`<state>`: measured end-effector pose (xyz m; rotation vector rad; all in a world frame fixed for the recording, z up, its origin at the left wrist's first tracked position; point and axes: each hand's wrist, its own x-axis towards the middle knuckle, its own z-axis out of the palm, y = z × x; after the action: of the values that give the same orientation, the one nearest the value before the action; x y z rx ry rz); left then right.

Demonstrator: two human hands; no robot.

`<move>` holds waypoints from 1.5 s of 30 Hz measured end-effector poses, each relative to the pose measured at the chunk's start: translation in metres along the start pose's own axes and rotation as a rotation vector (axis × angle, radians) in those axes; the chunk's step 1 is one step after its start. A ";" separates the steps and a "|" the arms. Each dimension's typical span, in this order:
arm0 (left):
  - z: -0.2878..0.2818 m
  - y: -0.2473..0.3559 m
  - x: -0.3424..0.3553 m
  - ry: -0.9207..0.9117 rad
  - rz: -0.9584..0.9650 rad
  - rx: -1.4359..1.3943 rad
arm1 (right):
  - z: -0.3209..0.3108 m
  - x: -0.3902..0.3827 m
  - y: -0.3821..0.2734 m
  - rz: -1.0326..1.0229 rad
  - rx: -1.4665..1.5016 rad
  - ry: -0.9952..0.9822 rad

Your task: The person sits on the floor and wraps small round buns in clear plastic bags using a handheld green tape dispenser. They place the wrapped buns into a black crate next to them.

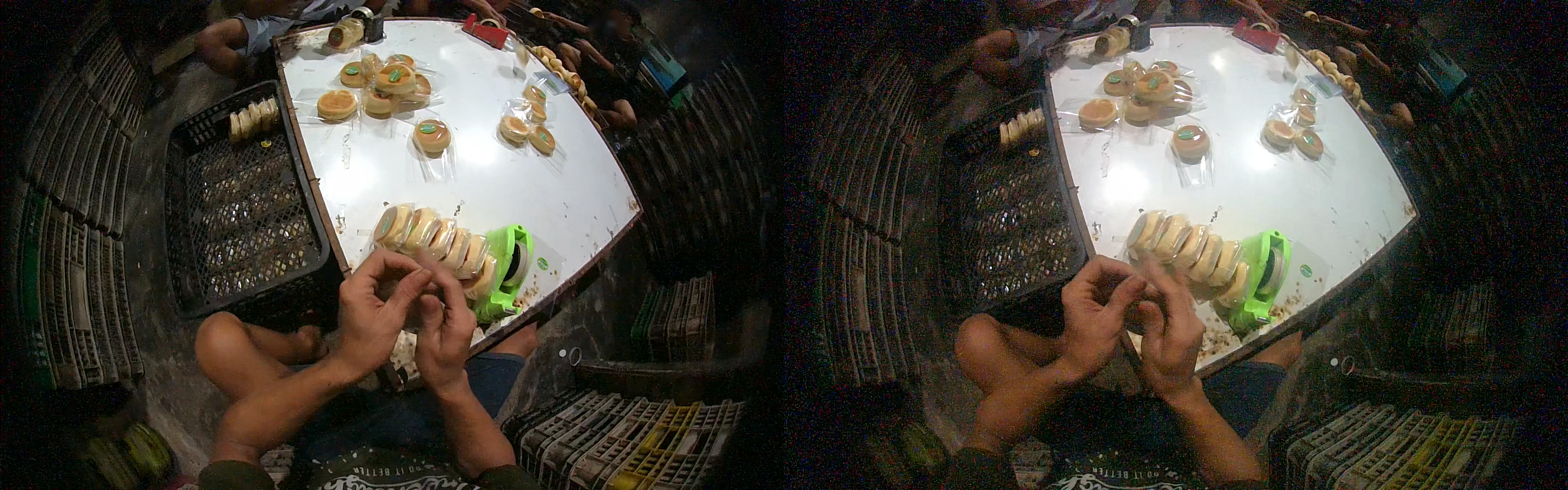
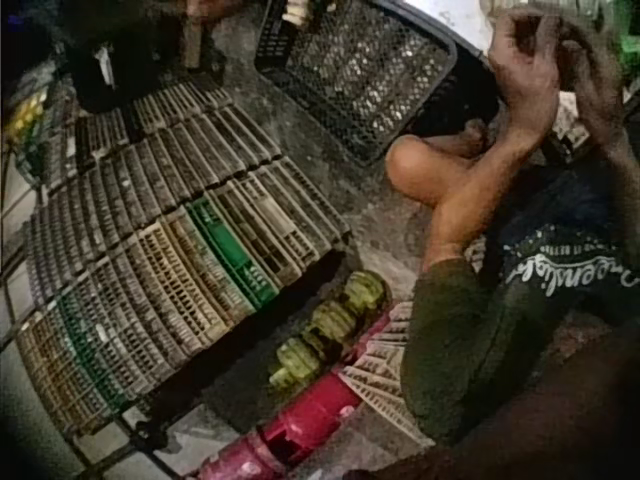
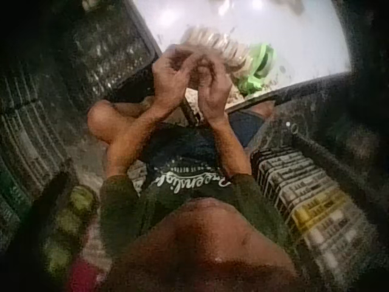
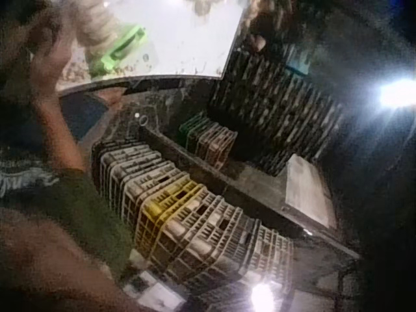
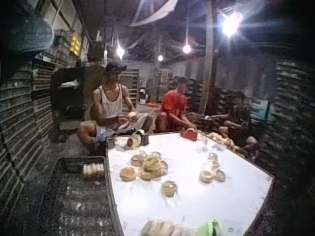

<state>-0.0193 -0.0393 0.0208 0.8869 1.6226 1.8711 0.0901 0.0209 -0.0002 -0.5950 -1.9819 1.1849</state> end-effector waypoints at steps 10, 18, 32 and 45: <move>-0.002 -0.012 0.003 -0.199 -0.215 -0.260 | -0.042 0.014 -0.005 -0.139 -0.301 -0.023; 0.001 -0.009 0.006 -0.073 0.276 0.610 | -0.039 0.016 0.027 -0.030 -0.152 0.109; 0.020 -0.049 0.016 0.010 -0.243 -0.238 | -0.123 -0.059 0.121 0.517 -0.646 0.451; 0.031 -0.062 0.018 0.094 -0.249 -0.094 | -0.099 -0.110 0.153 0.935 0.412 0.601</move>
<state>-0.0110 0.0042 -0.0356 0.5376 1.6033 1.8202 0.2389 0.0687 -0.1446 -1.5198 -0.8847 1.6191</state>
